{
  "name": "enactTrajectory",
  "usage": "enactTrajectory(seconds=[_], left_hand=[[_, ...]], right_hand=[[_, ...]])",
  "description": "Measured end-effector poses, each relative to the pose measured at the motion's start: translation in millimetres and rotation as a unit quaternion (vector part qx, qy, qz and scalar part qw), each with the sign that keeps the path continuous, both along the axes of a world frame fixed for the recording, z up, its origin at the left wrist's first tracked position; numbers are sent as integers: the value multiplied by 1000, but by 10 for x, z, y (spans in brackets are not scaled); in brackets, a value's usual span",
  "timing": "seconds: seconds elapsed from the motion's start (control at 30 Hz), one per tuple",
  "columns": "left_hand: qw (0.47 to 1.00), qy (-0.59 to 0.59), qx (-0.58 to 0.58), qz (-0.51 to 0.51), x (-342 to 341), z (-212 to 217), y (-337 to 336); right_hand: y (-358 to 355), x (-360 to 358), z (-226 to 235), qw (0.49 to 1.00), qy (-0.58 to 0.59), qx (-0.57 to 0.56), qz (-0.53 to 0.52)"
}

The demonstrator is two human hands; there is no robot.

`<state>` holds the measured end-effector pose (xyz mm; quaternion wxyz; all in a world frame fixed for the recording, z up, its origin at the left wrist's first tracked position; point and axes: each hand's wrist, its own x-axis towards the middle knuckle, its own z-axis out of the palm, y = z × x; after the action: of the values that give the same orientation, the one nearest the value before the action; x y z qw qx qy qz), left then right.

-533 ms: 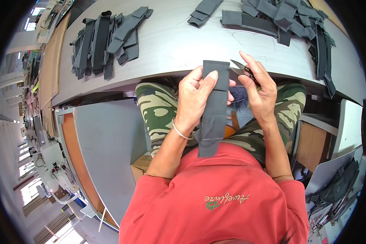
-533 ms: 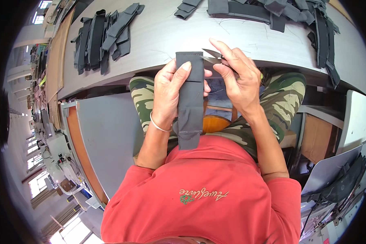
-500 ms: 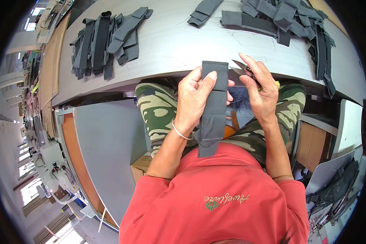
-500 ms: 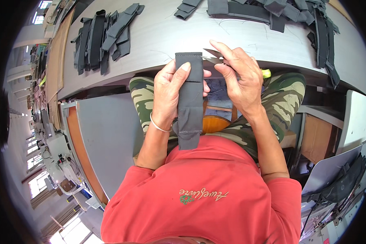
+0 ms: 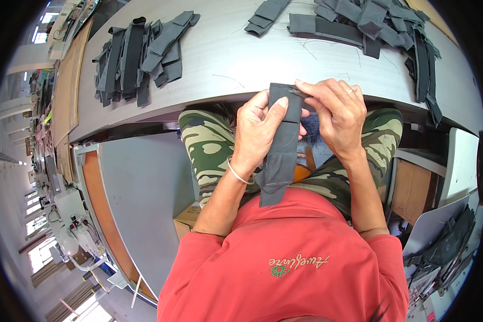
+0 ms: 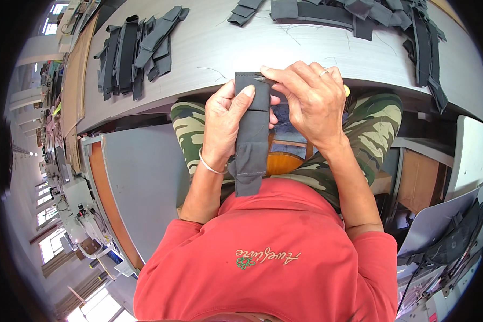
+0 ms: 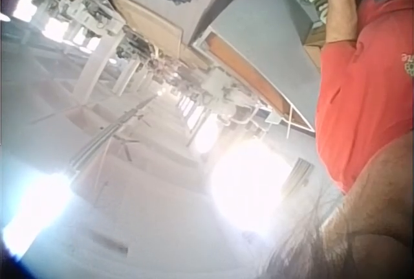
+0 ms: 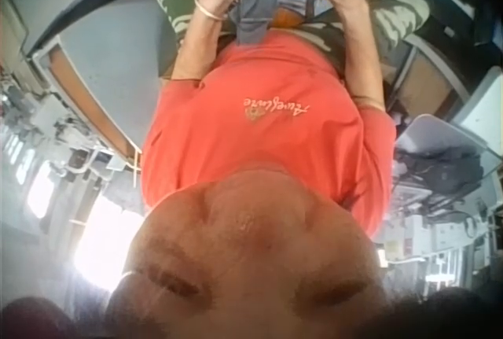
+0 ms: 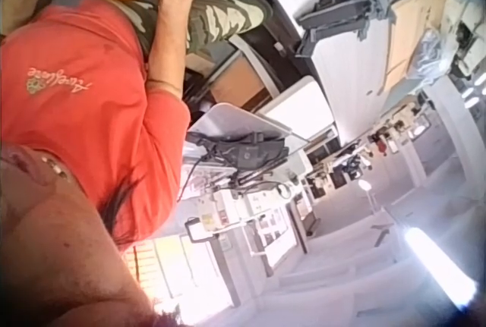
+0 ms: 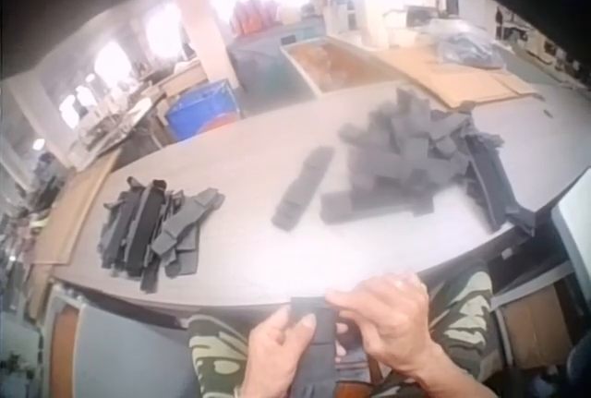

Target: Trimming excess material and threads from grey fabric/foam components using thread snips.

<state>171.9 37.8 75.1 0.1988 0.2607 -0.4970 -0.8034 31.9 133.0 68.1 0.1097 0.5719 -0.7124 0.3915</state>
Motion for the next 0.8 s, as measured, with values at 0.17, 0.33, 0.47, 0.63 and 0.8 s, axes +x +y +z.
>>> enactTrajectory(seconds=[0.17, 0.33, 0.47, 0.63, 0.8], left_hand=[[1000, -7, 10, 13, 26, -11, -20], [998, 24, 49, 38, 12, -41, -58], [994, 63, 35, 84, -36, -109, -3], [978, 104, 179, -31, 28, -100, -37], [986, 46, 120, -104, 58, -117, -34]], right_hand=[[10, -31, -47, 980, -195, -41, -16], [153, 16, 68, 962, -259, 6, 84], [106, 94, 28, 980, -167, 73, 82], [24, 63, -109, 974, -220, 45, 41], [-86, 53, -144, 916, -400, 27, 34]])
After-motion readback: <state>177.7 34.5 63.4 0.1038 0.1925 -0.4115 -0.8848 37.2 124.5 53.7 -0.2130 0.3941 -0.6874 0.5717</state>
